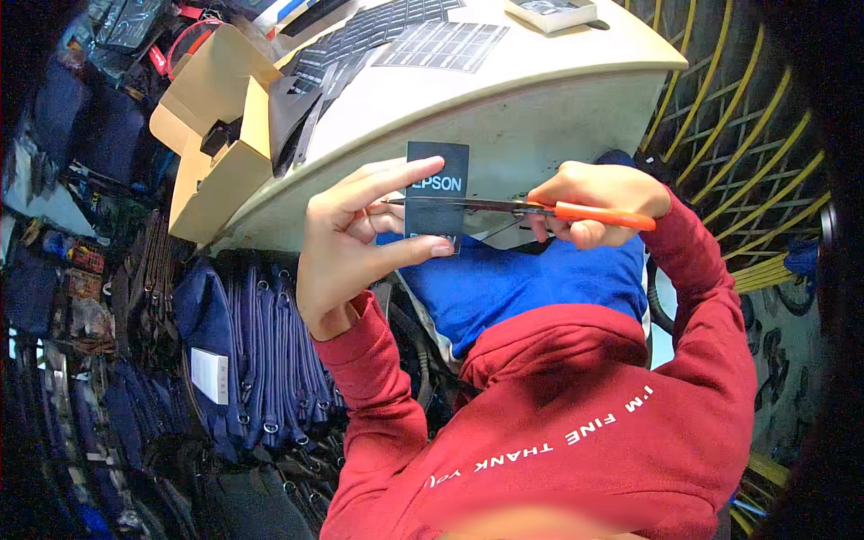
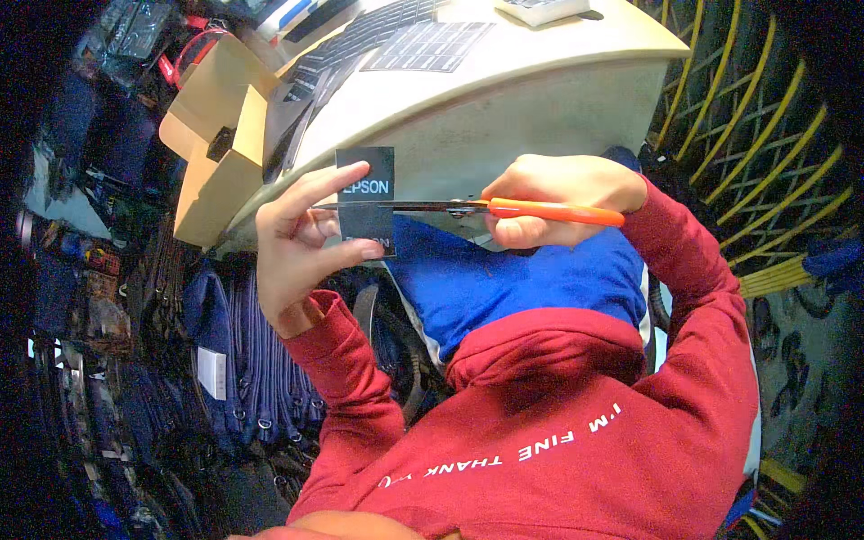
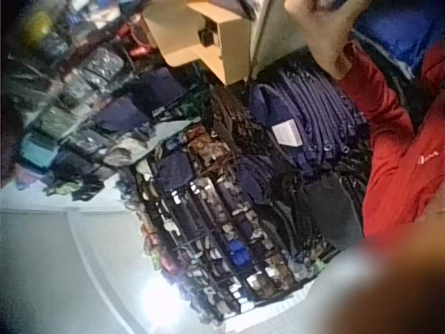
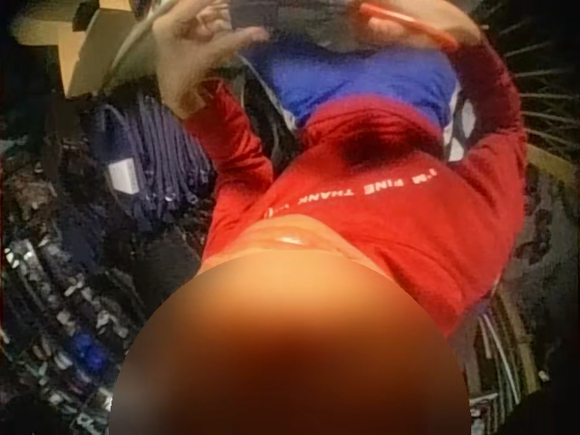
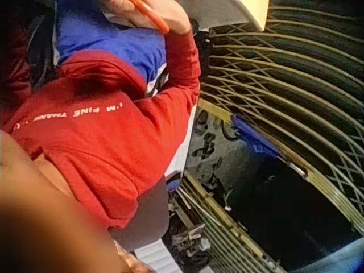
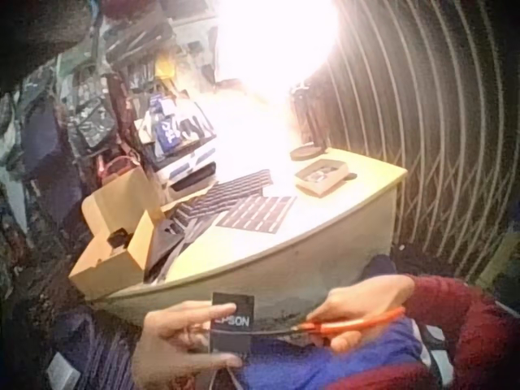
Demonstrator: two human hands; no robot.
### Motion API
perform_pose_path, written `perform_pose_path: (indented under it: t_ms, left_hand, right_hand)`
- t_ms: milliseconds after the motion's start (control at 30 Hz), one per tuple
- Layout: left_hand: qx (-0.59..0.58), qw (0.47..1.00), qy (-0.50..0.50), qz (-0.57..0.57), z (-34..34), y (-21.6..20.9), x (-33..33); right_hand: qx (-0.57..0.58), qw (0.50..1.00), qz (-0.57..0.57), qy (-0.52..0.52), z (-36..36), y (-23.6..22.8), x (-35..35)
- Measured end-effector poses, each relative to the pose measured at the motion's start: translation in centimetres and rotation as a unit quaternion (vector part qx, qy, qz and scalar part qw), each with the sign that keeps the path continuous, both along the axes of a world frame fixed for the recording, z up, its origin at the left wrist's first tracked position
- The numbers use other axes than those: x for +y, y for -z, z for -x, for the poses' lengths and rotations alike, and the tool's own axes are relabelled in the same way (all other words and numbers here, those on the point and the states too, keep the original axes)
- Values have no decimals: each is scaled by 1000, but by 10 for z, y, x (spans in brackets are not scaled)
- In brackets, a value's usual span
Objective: Cutting individual labels or tags from a printed sheet using scissors.
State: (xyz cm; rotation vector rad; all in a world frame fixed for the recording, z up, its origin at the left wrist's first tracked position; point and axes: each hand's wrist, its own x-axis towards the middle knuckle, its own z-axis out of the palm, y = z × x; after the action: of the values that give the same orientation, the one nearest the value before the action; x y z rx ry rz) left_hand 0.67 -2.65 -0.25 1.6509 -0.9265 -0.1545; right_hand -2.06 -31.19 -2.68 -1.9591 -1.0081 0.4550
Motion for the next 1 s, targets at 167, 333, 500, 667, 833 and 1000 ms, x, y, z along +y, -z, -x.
perform_pose_path:
  t_ms: [167, 333, 500, 667, 833, 1000]
  left_hand:
    - [-9, 999, 1, -34, 2, -7, 0]
    - [-12, 1000, 5, -27, 2, -7, -2]
    - [-5, 1000, 1, -23, 3, -6, 0]
    - [-3, 999, -3, -33, 3, -8, 1]
    - [16, 1000, -3, -24, 6, -8, 1]
    - [6, 1000, -9, -28, 3, -6, 1]
  right_hand:
    - [-7, 1000, 14, 20, 0, 3, 0]
    - [-22, 999, 32, 36, 0, 3, 2]
    - [-41, 999, 25, 22, -1, 4, 2]
    - [-46, 999, 15, 18, -1, 7, 2]
    - [-45, 998, 41, 27, 1, 5, 3]
    - [-43, 996, 64, 49, 3, 0, 4]
